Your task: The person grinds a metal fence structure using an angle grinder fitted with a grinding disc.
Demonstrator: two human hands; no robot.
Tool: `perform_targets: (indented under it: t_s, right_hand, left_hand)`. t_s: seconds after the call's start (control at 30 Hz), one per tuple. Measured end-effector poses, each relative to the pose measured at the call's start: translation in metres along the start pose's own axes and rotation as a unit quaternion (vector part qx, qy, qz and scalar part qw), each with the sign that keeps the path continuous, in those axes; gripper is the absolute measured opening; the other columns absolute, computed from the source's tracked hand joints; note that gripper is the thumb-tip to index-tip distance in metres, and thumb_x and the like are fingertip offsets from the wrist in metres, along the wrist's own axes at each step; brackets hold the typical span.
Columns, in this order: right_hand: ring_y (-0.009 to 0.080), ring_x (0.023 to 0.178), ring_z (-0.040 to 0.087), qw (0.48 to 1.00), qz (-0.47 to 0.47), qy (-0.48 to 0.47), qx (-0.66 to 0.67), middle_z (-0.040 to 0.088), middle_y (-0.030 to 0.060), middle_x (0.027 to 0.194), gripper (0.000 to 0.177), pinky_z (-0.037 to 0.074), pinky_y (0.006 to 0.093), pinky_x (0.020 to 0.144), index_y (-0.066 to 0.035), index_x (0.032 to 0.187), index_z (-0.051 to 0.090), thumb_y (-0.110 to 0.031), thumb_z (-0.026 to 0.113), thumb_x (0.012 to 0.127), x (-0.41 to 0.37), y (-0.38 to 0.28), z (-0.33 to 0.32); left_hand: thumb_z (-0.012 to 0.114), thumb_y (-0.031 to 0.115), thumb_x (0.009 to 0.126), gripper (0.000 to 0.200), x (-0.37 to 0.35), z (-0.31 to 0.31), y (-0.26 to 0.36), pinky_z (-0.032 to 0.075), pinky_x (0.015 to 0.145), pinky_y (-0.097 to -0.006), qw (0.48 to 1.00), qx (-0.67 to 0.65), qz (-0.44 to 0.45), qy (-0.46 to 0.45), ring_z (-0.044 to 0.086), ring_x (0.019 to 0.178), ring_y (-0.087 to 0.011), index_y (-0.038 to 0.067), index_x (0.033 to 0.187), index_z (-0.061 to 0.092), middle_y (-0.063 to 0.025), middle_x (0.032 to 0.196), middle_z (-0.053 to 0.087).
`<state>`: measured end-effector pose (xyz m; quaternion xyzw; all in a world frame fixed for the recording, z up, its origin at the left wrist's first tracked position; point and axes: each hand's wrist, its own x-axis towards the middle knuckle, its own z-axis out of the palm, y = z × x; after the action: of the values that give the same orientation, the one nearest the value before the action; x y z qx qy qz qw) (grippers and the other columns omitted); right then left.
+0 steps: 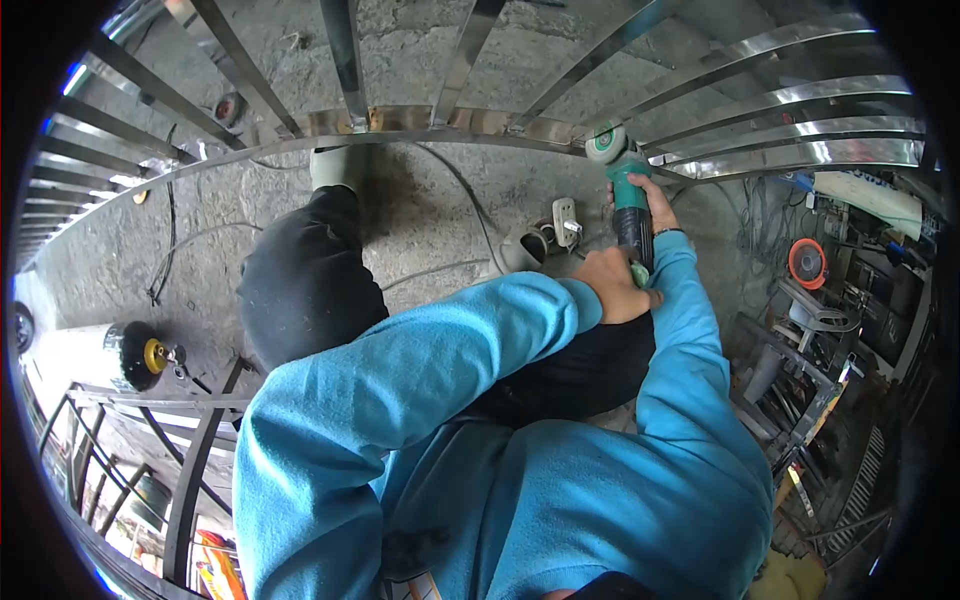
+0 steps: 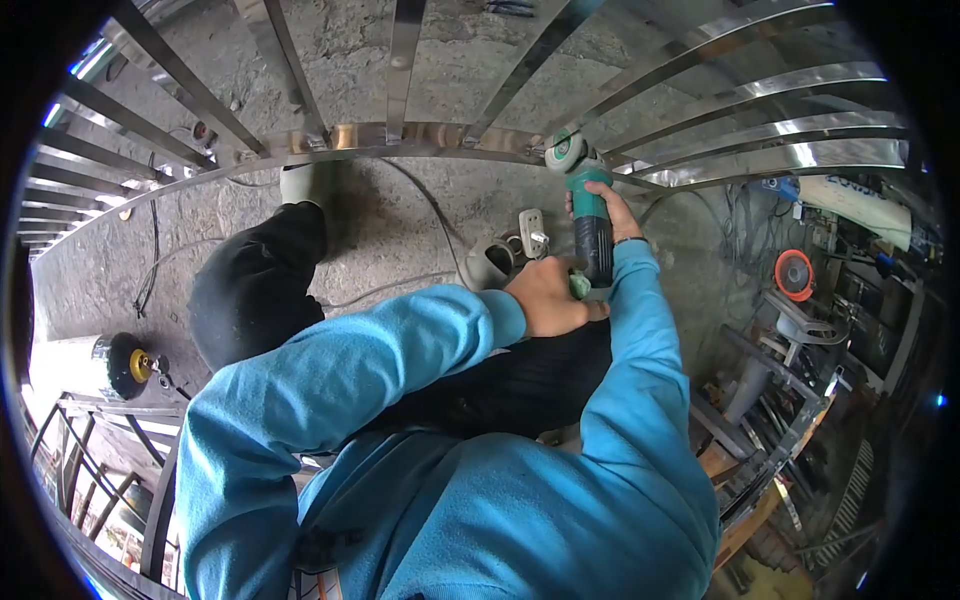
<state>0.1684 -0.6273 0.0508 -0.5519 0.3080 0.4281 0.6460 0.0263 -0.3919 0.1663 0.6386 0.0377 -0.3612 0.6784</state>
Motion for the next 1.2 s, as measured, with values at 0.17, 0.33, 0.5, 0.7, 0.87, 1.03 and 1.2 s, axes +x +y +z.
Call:
perform_targets:
  t_s: [0.17,0.33,0.5,0.7,0.87,1.03,1.2]
  right_hand:
    - [0.0228,0.077,0.067,0.998,0.041,0.025,-0.042,0.066,0.0133,0.093,0.047,0.059,0.0322,0.069,0.004,0.110,0.057,-0.027,0.073,0.080,0.000,-0.013,0.005]
    - [0.0245,0.070,0.068,0.993,0.087,0.054,-0.056,0.066,0.0137,0.086,0.046,0.060,0.0341,0.064,0.003,0.105,0.058,-0.029,0.075,0.077,0.009,-0.021,0.003]
    - [0.0242,0.069,0.068,0.991,0.065,0.085,-0.085,0.066,0.0132,0.085,0.045,0.059,0.0337,0.061,0.001,0.105,0.058,-0.030,0.076,0.077,0.012,-0.024,0.008]
    - [0.0233,0.070,0.068,0.992,0.077,0.061,-0.074,0.066,0.0133,0.086,0.045,0.059,0.0340,0.061,0.001,0.106,0.057,-0.029,0.075,0.078,0.004,-0.013,0.005]
    - [0.0234,0.070,0.068,0.994,0.056,0.075,-0.058,0.066,0.0135,0.085,0.045,0.059,0.0342,0.061,0.002,0.107,0.057,-0.029,0.074,0.079,-0.017,-0.006,0.015]
    - [0.0233,0.068,0.068,0.996,-0.001,0.079,-0.047,0.066,0.0136,0.086,0.044,0.059,0.0337,0.059,0.001,0.107,0.058,-0.030,0.074,0.080,-0.023,-0.008,0.011]
    - [0.0230,0.067,0.068,0.991,0.012,0.108,-0.083,0.066,0.0132,0.084,0.044,0.058,0.0334,0.058,0.000,0.105,0.057,-0.030,0.076,0.079,-0.012,-0.014,0.018]
  left_hand:
    - [0.076,0.039,0.073,0.062,-0.003,-0.009,-0.003,0.050,0.095,-0.0392,1.000,-0.011,-0.005,0.003,0.067,0.102,-0.0371,-0.004,0.116,0.065,-0.0266,0.102,0.069]
    - [0.076,0.039,0.073,0.061,-0.009,-0.016,-0.007,0.051,0.093,-0.0388,1.000,-0.001,-0.014,-0.003,0.068,0.101,-0.0362,-0.004,0.115,0.065,-0.0255,0.100,0.070]
    - [0.077,0.039,0.074,0.058,-0.008,-0.020,-0.014,0.051,0.092,-0.0385,1.000,0.007,-0.024,0.003,0.068,0.100,-0.0352,-0.004,0.111,0.066,-0.0248,0.099,0.070]
    - [0.076,0.038,0.075,0.056,-0.011,-0.022,-0.010,0.051,0.091,-0.0383,0.999,0.004,-0.032,-0.002,0.069,0.099,-0.0351,-0.006,0.108,0.066,-0.0248,0.097,0.070]
    - [0.077,0.039,0.074,0.059,-0.012,-0.021,0.000,0.050,0.093,-0.0389,1.000,0.006,-0.015,-0.014,0.068,0.101,-0.0371,-0.006,0.110,0.065,-0.0268,0.099,0.070]
    - [0.076,0.040,0.075,0.060,-0.014,-0.014,0.004,0.050,0.094,-0.0393,1.000,0.000,-0.009,-0.024,0.067,0.103,-0.0376,-0.006,0.112,0.064,-0.0274,0.101,0.069]
    - [0.075,0.039,0.076,0.059,-0.014,-0.015,0.007,0.050,0.095,-0.0389,0.999,0.000,-0.008,-0.031,0.067,0.103,-0.0376,-0.006,0.113,0.064,-0.0267,0.102,0.069]
